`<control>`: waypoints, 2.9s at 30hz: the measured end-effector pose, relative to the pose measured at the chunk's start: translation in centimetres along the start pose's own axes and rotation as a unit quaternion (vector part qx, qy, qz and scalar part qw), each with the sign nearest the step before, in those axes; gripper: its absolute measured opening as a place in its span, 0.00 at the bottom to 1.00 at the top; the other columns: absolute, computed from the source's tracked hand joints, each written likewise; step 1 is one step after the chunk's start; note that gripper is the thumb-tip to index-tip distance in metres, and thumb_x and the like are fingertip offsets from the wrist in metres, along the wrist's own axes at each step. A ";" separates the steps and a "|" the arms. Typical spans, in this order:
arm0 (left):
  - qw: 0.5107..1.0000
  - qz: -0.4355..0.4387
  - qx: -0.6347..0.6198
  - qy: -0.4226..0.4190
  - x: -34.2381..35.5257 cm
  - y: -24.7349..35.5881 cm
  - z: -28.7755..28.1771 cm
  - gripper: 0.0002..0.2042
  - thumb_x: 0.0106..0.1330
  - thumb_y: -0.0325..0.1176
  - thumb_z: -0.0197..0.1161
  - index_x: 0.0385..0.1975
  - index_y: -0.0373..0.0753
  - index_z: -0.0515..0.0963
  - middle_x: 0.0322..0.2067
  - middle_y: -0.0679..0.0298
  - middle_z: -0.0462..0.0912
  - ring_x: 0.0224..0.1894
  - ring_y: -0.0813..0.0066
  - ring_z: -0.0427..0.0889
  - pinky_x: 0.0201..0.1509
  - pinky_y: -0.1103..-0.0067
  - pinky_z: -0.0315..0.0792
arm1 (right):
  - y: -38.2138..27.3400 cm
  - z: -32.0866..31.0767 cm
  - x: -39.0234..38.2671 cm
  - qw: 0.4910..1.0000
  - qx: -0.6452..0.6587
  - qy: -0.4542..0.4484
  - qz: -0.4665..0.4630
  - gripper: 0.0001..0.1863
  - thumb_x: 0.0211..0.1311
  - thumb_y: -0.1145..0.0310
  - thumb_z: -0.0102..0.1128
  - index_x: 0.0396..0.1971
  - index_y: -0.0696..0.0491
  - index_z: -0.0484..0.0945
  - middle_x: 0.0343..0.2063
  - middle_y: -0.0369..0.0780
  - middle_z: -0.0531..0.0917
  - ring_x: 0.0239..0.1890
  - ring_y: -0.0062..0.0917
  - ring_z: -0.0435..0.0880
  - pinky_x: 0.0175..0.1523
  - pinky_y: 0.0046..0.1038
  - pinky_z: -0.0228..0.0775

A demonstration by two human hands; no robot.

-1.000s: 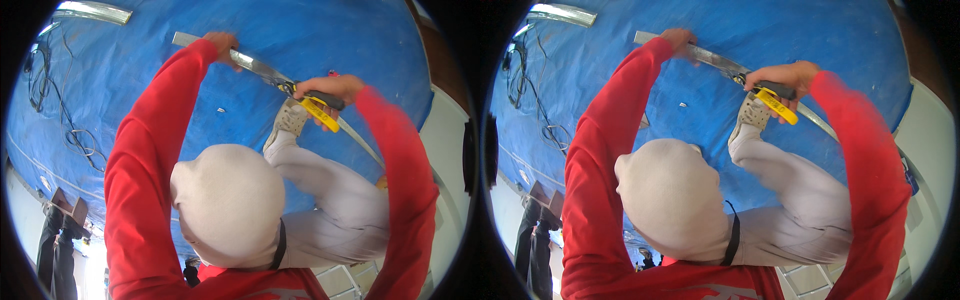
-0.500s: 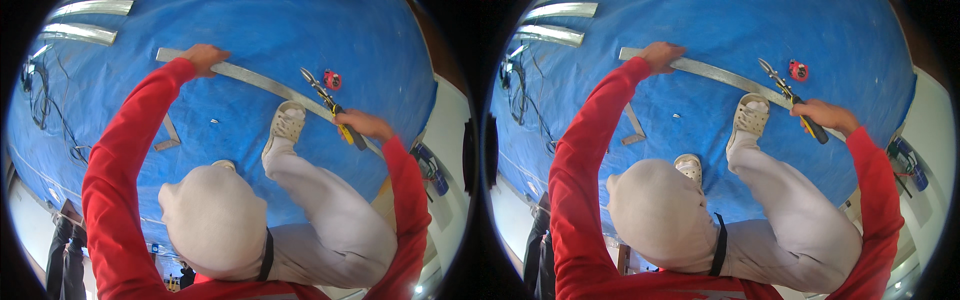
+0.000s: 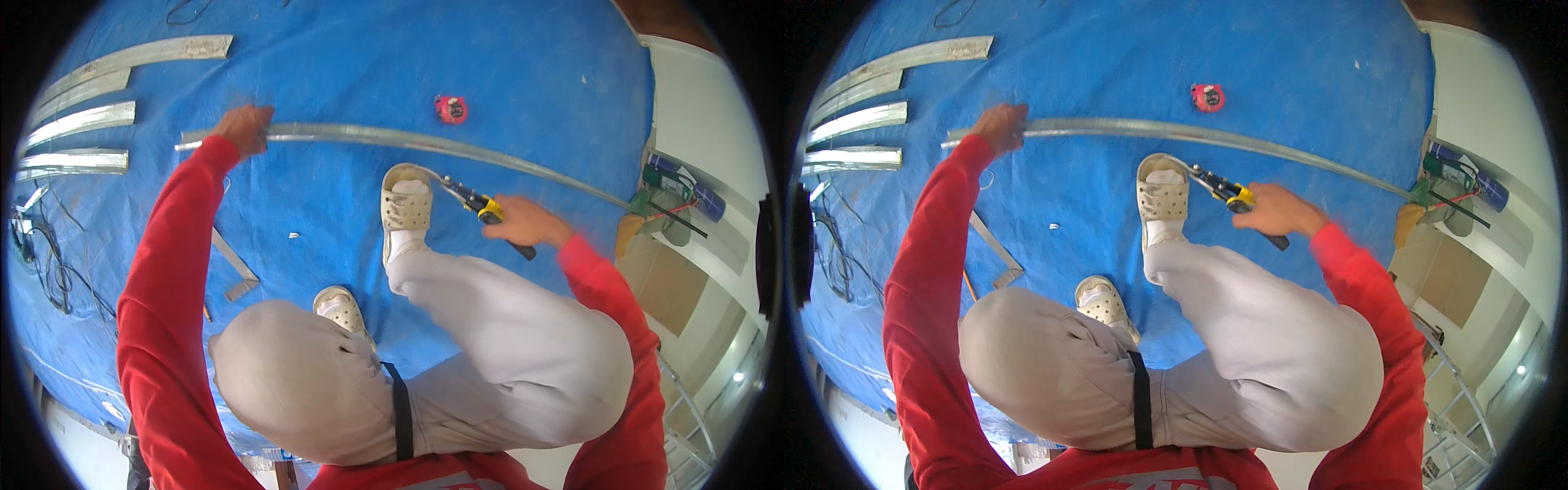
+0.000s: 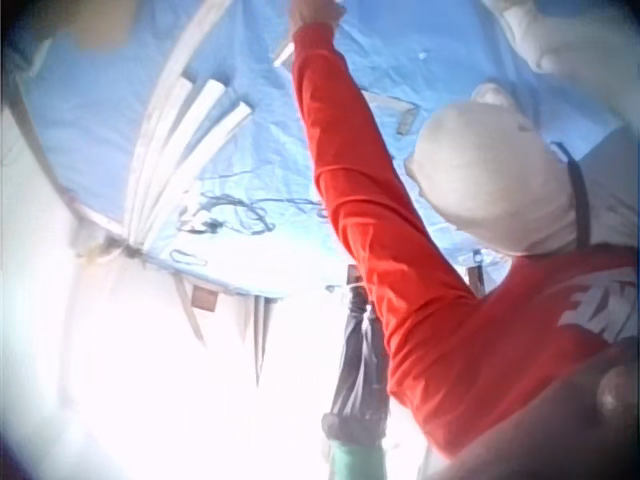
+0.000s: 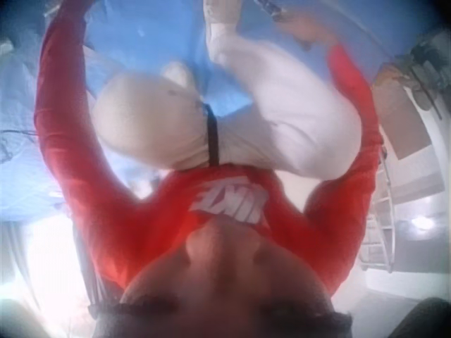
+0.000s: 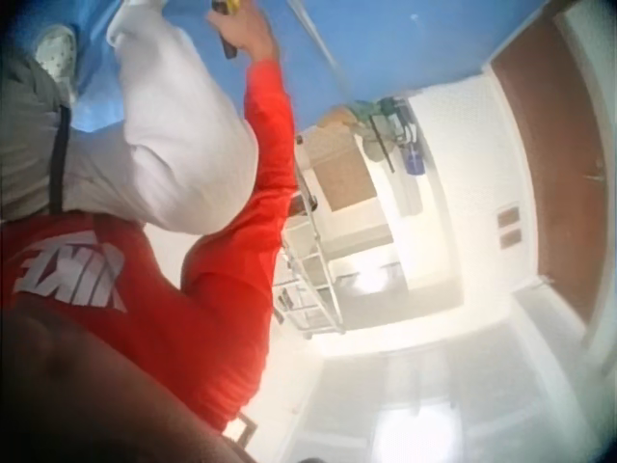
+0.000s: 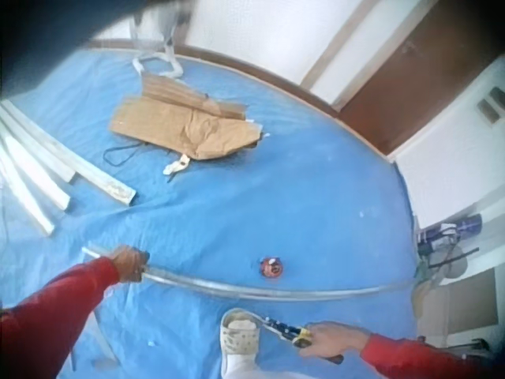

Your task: The person measures a metal strip with a tape measure and marks it with a pencil. They then use tin snips to cut the strip at the marked point and place the cut piece aside.

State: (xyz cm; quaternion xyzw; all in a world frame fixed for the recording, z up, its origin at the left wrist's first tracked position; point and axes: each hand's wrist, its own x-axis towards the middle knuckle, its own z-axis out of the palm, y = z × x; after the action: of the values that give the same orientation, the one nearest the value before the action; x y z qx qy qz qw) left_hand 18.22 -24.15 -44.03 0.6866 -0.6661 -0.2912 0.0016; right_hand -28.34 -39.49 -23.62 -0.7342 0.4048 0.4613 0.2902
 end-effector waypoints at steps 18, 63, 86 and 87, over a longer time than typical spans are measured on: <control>0.990 -0.084 0.051 0.105 -5.7 -1.0 6.4 0.05 0.62 0.29 0.67 0.34 0.47 0.88 0.42 0.59 0.82 0.50 0.56 0.83 0.55 0.63 0.79 | -4.4 -3.3 -0.3 0.998 -0.016 -0.007 -0.063 0.34 0.49 0.45 0.67 0.42 0.63 0.81 0.32 0.53 0.85 0.37 0.45 0.85 0.44 0.41 0.74; 0.992 -0.040 0.036 -0.117 -4.5 -4.2 1.8 0.10 0.62 0.30 0.68 0.41 0.51 0.88 0.41 0.63 0.89 0.46 0.58 0.87 0.45 0.61 0.79 | -17.8 -23.2 15.6 0.944 -0.206 -0.019 -0.255 0.40 0.45 0.45 0.71 0.46 0.69 0.80 0.40 0.57 0.87 0.41 0.48 0.87 0.46 0.41 0.79; -0.056 -0.267 -0.869 0.413 12.6 23.9 -2.1 0.58 0.61 0.84 0.45 0.74 0.31 0.58 0.56 0.45 0.79 0.59 0.54 0.80 0.62 0.61 0.73 | -36.8 -22.9 24.3 0.682 -0.598 -0.140 -0.396 0.38 0.44 0.49 0.71 0.44 0.70 0.77 0.41 0.61 0.85 0.44 0.52 0.86 0.49 0.44 0.78; -0.064 -0.239 -0.874 0.419 12.8 23.5 -2.0 0.59 0.61 0.84 0.45 0.76 0.32 0.52 0.58 0.44 0.77 0.62 0.54 0.77 0.65 0.60 0.71 | -37.2 -22.5 24.4 0.679 -0.602 -0.151 -0.393 0.37 0.44 0.49 0.71 0.43 0.69 0.78 0.40 0.60 0.85 0.44 0.52 0.86 0.49 0.44 0.78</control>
State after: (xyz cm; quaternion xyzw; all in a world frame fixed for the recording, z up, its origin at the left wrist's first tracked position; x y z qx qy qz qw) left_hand -3.17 -39.32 -38.33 -0.2360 -0.4615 0.2760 -0.8094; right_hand 19.71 -46.69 -34.81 -0.7628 -0.3353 0.5530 -0.0023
